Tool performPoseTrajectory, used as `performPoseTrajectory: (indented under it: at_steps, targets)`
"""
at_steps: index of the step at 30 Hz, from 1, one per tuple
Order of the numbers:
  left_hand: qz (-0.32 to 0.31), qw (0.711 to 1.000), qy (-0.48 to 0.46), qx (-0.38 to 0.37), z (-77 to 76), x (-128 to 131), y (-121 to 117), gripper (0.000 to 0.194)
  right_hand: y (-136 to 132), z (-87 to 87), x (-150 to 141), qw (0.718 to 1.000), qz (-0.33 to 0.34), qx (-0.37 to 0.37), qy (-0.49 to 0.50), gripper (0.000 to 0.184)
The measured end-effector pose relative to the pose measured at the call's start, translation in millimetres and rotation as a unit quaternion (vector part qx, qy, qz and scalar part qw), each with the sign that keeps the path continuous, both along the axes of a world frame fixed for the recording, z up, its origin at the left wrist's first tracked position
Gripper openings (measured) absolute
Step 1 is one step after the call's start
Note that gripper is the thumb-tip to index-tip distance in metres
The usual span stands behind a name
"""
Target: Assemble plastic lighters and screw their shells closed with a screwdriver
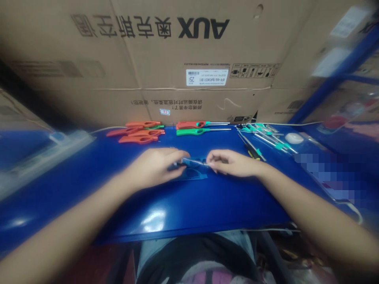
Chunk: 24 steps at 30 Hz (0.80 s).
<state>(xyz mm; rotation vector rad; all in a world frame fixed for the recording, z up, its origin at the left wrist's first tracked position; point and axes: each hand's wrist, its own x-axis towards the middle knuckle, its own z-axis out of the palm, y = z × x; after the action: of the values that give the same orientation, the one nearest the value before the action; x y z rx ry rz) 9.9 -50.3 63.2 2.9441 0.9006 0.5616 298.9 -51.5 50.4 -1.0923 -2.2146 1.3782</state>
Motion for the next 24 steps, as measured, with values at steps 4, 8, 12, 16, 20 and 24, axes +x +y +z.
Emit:
performPoseTrajectory:
  at_steps: [4, 8, 12, 16, 20, 24]
  targets:
    - [-0.025, 1.000, 0.007, 0.016, 0.7, -0.8, 1.5, 0.023, -0.7, 1.0, 0.7, 0.999, 0.002, 0.011, -0.031, 0.031]
    - [-0.025, 1.000, 0.015, 0.008, -1.0, -1.3, 4.6, 0.028, -0.3, -0.3, 0.8, 0.998, 0.021, 0.035, -0.037, 0.029]
    - [-0.021, 0.998, 0.057, -0.029, -1.8, -0.1, 5.4, 0.031, -0.1, -3.3, 2.0, 0.999, 0.027, 0.032, -0.011, 0.027]
    - [-0.026, 0.994, 0.075, -0.072, -2.4, 1.5, 5.5, 0.030, -0.3, -4.8, 3.9, 0.995, 0.049, 0.075, -0.041, 0.023]
    - [-0.030, 0.992, 0.059, -0.104, -3.5, 1.9, 7.2, 0.028, -0.3, -6.1, 2.4, 0.987, 0.067, 0.135, -0.049, 0.018]
    - [-0.037, 0.989, 0.054, -0.134, -3.5, 1.7, 8.8, 0.025, -0.6, -6.9, -0.4, 0.986, 0.057, 0.147, -0.060, 0.019]
